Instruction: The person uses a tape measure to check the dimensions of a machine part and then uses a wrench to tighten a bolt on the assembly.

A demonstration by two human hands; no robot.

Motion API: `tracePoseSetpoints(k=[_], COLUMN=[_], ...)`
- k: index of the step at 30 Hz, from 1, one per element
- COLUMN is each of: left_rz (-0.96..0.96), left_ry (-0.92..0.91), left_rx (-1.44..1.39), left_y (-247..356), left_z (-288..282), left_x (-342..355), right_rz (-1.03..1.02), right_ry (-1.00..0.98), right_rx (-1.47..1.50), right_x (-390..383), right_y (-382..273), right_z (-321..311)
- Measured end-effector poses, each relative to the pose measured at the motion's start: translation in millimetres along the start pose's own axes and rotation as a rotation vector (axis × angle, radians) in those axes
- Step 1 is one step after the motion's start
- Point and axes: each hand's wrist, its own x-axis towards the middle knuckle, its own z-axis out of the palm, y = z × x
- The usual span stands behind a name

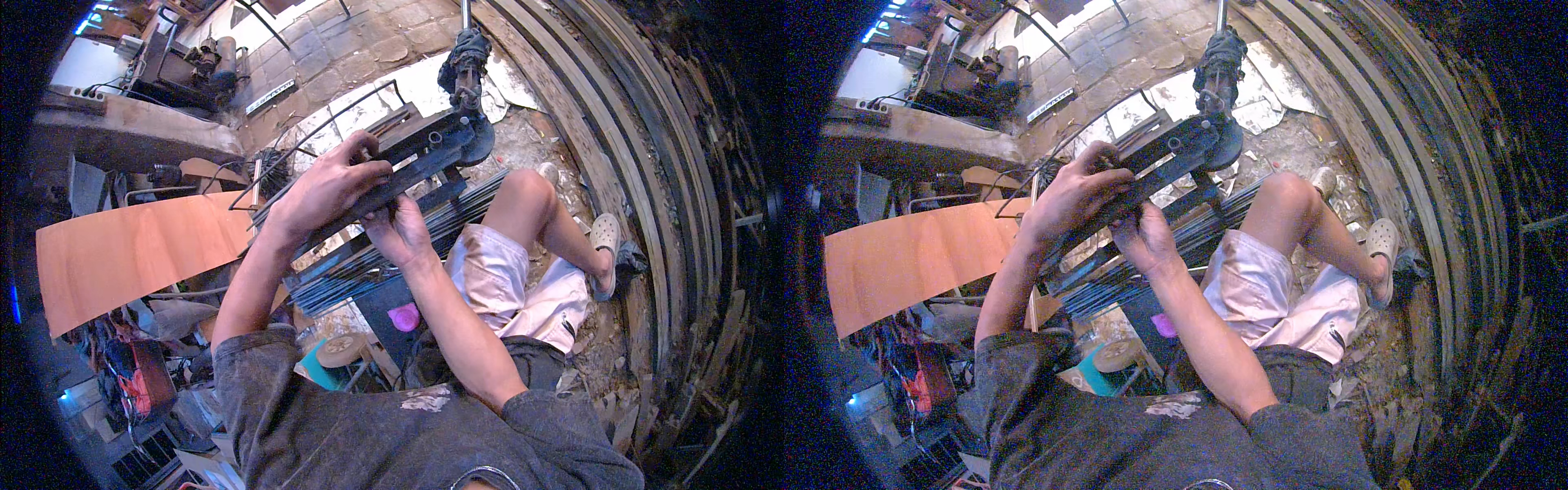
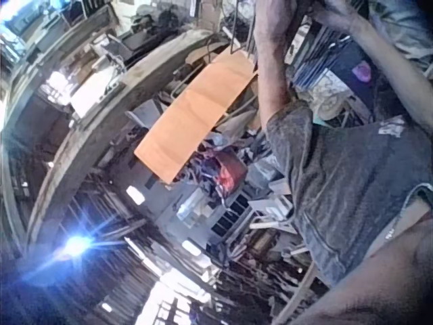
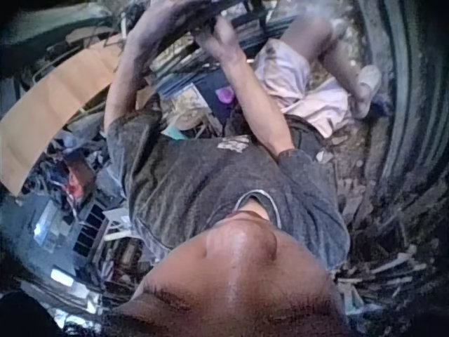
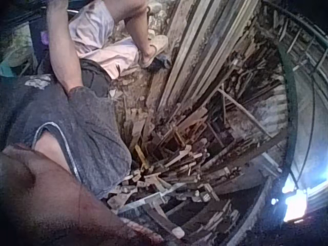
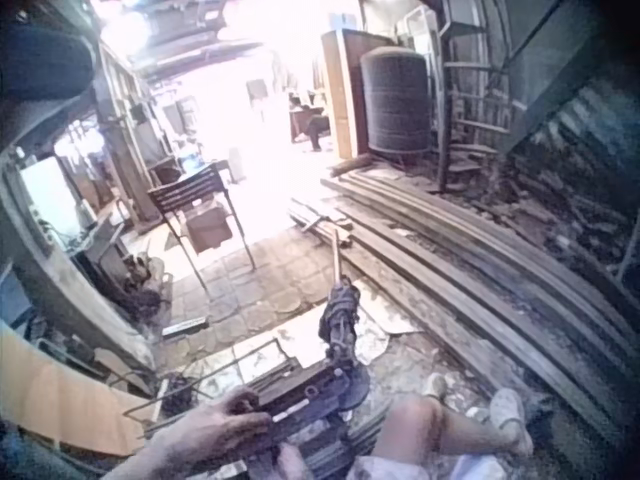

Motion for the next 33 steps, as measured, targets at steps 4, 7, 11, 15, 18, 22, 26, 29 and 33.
tracePoseSetpoints(k=[4,7,11,15,18,22,26,29,33], left_rz=[0.010,0.050,0.023,-0.057,-0.046,0.014,-0.047,0.009,0.027], left_ry=[-0.039,0.021,0.015,0.100,0.085,0.025,-0.075,-0.114,-0.138], left_rx=[0.021,0.031,0.028,0.022,0.057,0.041,-0.050,0.039,0.066], left_y=[0,-3,-6,7,6,5,11,12,13], left_z=[-3,2,6,6,3,2,-9,-13,-14], left_x=[3,3,0,-4,-4,-2,5,8,11], right_rz=[-0.006,-0.028,-0.084,-0.080,-0.042,-0.040,-0.038,-0.060,-0.070], right_ry=[-0.063,-0.006,0.045,0.027,-0.038,-0.028,-0.039,-0.038,-0.013], right_rx=[-0.025,-0.029,-0.111,-0.118,-0.114,-0.102,-0.039,-0.037,-0.085], right_x=[0,2,-2,-6,-3,-4,-7,-4,-1], right_y=[0,1,7,6,2,0,4,4,2], right_z=[-2,1,9,12,6,8,10,4,-1])
